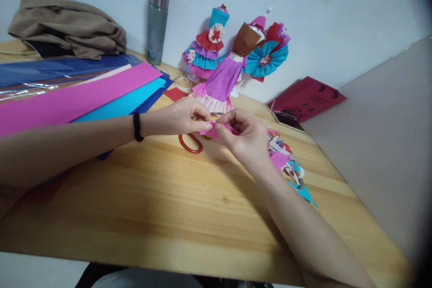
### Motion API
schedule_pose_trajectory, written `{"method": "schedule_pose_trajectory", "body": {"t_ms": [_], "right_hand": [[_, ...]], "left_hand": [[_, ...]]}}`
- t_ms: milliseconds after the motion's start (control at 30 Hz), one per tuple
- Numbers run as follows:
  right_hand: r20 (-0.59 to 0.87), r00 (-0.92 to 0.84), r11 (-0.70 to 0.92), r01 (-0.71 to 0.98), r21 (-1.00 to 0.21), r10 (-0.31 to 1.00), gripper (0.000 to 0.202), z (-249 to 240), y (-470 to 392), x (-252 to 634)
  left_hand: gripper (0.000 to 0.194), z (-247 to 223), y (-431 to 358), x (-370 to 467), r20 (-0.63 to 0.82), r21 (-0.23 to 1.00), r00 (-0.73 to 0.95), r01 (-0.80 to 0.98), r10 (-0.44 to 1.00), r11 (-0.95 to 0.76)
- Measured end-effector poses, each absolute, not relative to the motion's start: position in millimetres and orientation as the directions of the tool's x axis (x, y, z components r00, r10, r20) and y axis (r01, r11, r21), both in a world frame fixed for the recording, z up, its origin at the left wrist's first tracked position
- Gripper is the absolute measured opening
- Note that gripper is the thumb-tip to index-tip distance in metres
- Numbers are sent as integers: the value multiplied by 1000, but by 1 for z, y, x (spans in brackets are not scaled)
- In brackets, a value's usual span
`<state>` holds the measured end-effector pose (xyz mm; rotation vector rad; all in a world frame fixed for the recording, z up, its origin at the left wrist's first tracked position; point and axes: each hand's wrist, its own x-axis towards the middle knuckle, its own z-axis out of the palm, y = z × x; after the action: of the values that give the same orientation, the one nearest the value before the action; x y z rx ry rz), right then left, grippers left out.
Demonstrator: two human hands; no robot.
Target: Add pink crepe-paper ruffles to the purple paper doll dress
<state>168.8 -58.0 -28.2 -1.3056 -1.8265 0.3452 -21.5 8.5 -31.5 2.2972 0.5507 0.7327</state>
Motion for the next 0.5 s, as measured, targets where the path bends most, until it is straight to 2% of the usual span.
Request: {"method": "schedule_pose_trajectory", "body": {"t_ms": [333, 500], "right_hand": [[429, -62, 378, 599, -706, 901, 12, -28, -56, 168], [371, -34, 329, 542, -773, 928, 14, -29, -52, 169]], "left_hand": [[25, -31, 6, -20, 348, 672, 756, 211, 555, -710], [21, -31, 6, -20, 390, 610, 747, 228, 538, -759]]}}
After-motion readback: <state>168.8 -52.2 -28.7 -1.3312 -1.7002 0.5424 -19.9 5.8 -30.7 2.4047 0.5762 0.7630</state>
